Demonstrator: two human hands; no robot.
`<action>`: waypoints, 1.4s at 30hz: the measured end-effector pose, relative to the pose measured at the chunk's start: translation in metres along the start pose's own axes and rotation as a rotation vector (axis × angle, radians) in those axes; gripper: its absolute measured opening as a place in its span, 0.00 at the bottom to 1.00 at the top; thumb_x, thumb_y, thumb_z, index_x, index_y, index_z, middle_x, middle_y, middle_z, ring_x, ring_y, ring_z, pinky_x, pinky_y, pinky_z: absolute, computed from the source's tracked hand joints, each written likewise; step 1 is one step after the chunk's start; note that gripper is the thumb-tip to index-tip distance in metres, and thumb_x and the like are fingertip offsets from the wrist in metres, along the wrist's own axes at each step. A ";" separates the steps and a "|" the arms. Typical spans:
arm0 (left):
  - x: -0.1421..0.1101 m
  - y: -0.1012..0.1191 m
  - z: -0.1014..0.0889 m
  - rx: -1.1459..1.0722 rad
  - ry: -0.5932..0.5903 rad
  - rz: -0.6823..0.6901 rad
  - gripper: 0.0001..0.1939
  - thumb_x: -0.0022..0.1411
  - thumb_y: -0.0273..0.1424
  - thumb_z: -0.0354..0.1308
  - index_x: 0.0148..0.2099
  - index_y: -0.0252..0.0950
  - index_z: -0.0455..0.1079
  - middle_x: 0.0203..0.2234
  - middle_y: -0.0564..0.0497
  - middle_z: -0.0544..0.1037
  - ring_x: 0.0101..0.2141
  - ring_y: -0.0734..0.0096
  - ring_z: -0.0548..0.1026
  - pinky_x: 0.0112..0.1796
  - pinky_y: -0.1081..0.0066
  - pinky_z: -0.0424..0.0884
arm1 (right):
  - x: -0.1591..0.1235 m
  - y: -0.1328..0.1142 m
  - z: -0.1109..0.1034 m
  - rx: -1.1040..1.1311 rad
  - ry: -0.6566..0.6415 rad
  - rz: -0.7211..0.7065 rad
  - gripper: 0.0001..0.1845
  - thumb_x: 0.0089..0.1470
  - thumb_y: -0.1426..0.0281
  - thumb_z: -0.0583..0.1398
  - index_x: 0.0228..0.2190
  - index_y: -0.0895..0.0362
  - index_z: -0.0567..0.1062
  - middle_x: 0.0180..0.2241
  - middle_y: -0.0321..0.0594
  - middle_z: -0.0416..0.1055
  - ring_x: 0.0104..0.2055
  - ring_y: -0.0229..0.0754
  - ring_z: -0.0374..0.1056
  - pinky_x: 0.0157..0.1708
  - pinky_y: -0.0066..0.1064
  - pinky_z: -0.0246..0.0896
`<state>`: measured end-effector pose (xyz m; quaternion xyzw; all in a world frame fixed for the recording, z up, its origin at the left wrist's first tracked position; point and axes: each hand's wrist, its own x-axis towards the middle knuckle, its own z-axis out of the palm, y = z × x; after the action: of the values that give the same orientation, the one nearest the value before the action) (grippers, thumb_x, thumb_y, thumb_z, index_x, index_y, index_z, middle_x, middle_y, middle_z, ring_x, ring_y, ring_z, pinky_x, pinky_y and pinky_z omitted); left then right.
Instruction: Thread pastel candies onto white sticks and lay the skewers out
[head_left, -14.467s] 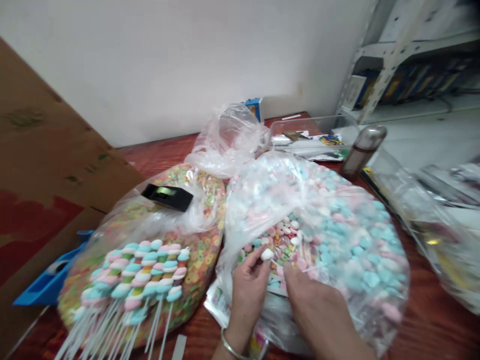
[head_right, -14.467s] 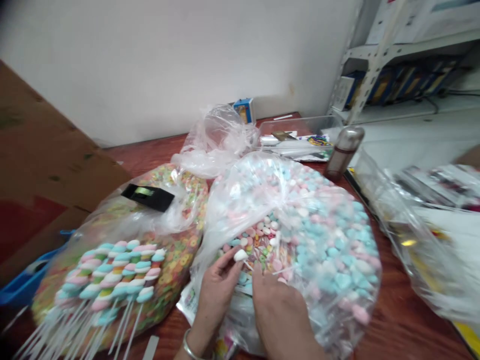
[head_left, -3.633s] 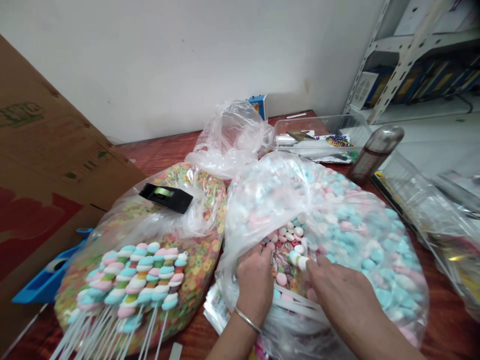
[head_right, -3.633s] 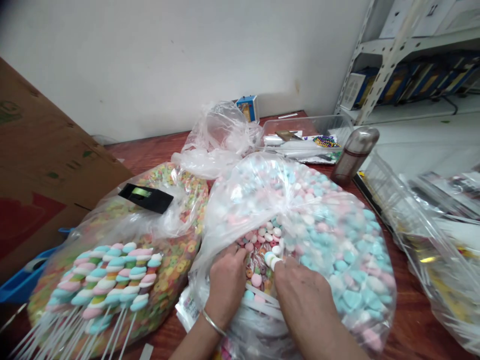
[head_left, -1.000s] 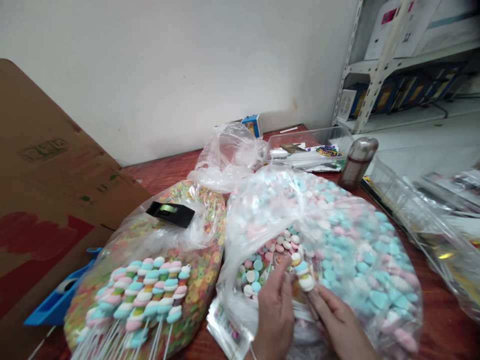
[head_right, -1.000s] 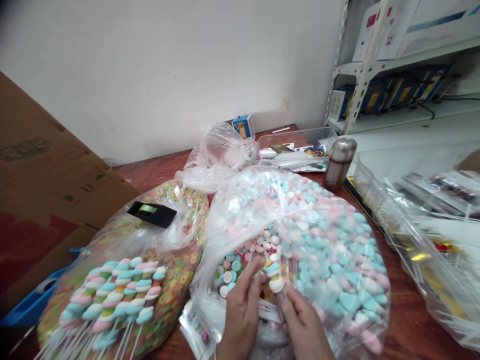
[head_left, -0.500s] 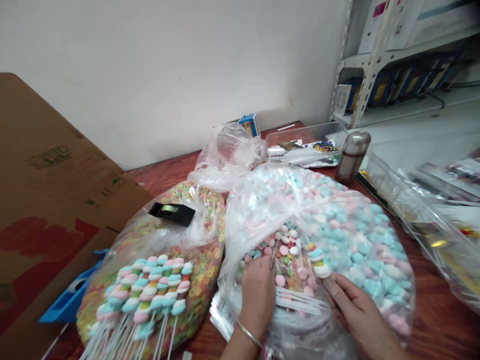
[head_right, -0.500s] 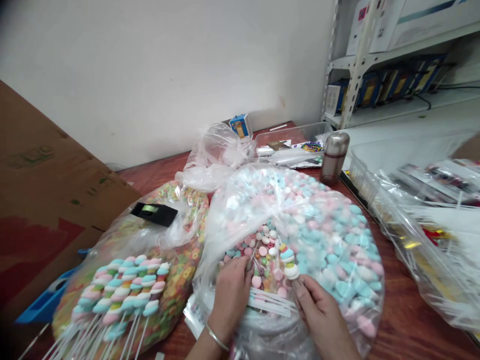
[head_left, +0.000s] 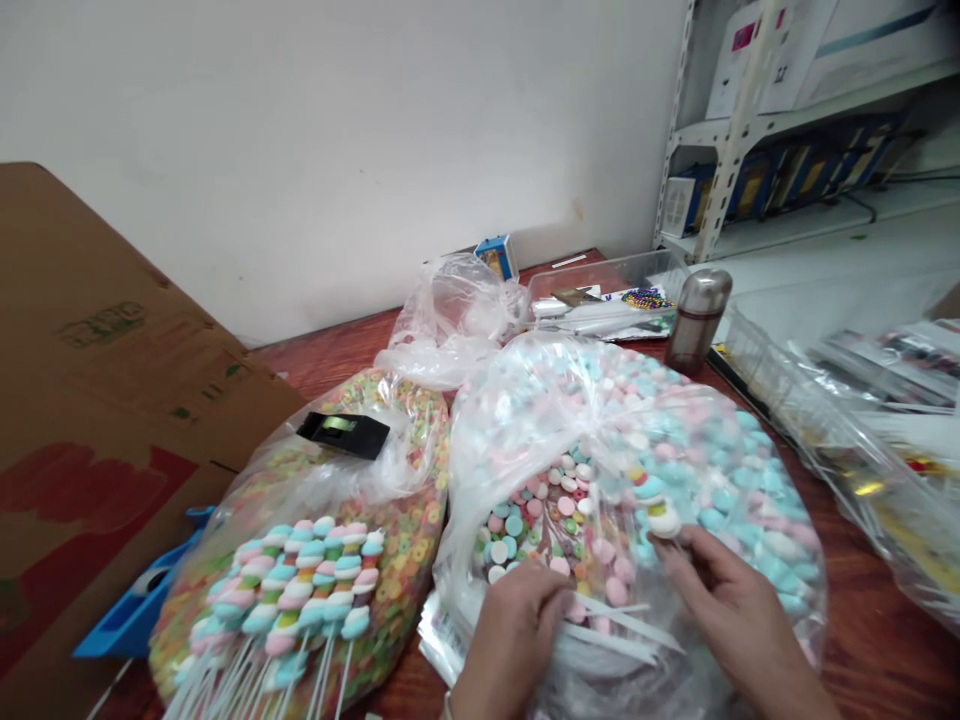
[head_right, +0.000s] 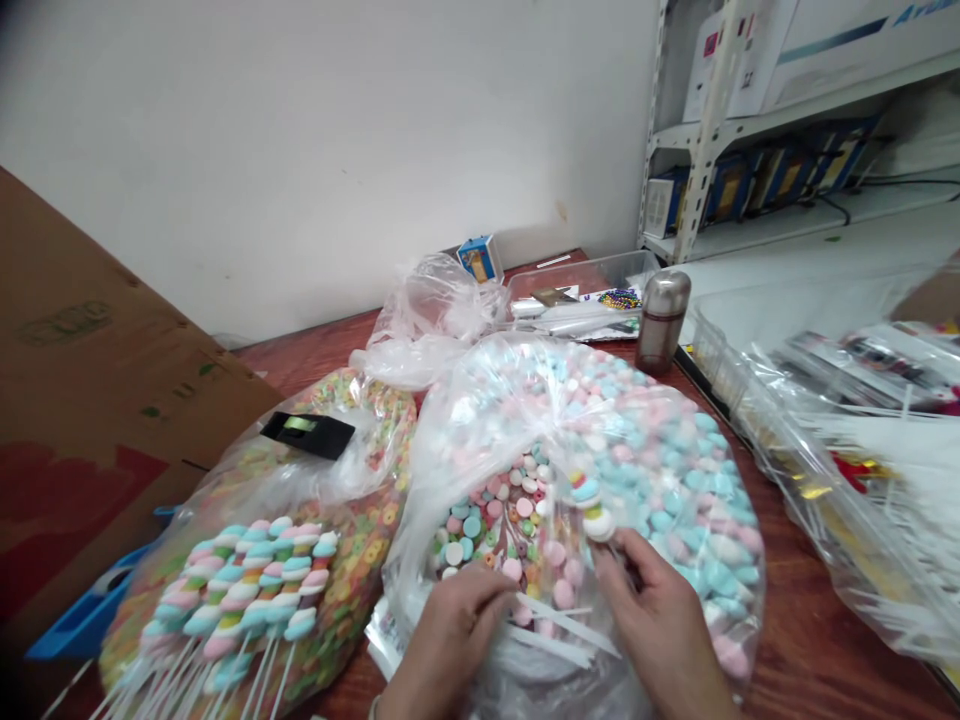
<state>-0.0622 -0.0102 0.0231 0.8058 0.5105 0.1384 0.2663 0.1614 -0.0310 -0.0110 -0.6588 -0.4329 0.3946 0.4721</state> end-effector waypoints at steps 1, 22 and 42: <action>0.004 -0.005 -0.001 0.042 0.081 -0.048 0.11 0.65 0.25 0.50 0.36 0.39 0.74 0.31 0.51 0.77 0.35 0.68 0.74 0.38 0.71 0.67 | 0.007 -0.008 0.004 -0.150 -0.052 -0.065 0.11 0.52 0.60 0.58 0.28 0.53 0.74 0.24 0.32 0.72 0.28 0.40 0.67 0.27 0.25 0.59; 0.040 -0.007 0.012 -1.241 0.196 -0.503 0.16 0.52 0.35 0.65 0.42 0.33 0.76 0.27 0.50 0.80 0.23 0.71 0.75 0.29 0.72 0.71 | 0.019 -0.023 0.058 0.181 -0.497 -0.080 0.19 0.58 0.58 0.56 0.42 0.57 0.77 0.31 0.39 0.75 0.38 0.46 0.71 0.39 0.34 0.65; 0.037 0.001 0.023 -1.240 0.344 -0.495 0.18 0.49 0.33 0.68 0.42 0.33 0.72 0.36 0.44 0.81 0.36 0.62 0.80 0.32 0.71 0.75 | 0.001 -0.015 0.041 -0.111 -0.329 -0.098 0.18 0.58 0.56 0.54 0.42 0.52 0.76 0.32 0.39 0.76 0.32 0.45 0.69 0.33 0.30 0.62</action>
<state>-0.0339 0.0158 0.0027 0.3307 0.5410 0.4660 0.6171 0.1203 -0.0161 -0.0070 -0.5886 -0.5568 0.4491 0.3767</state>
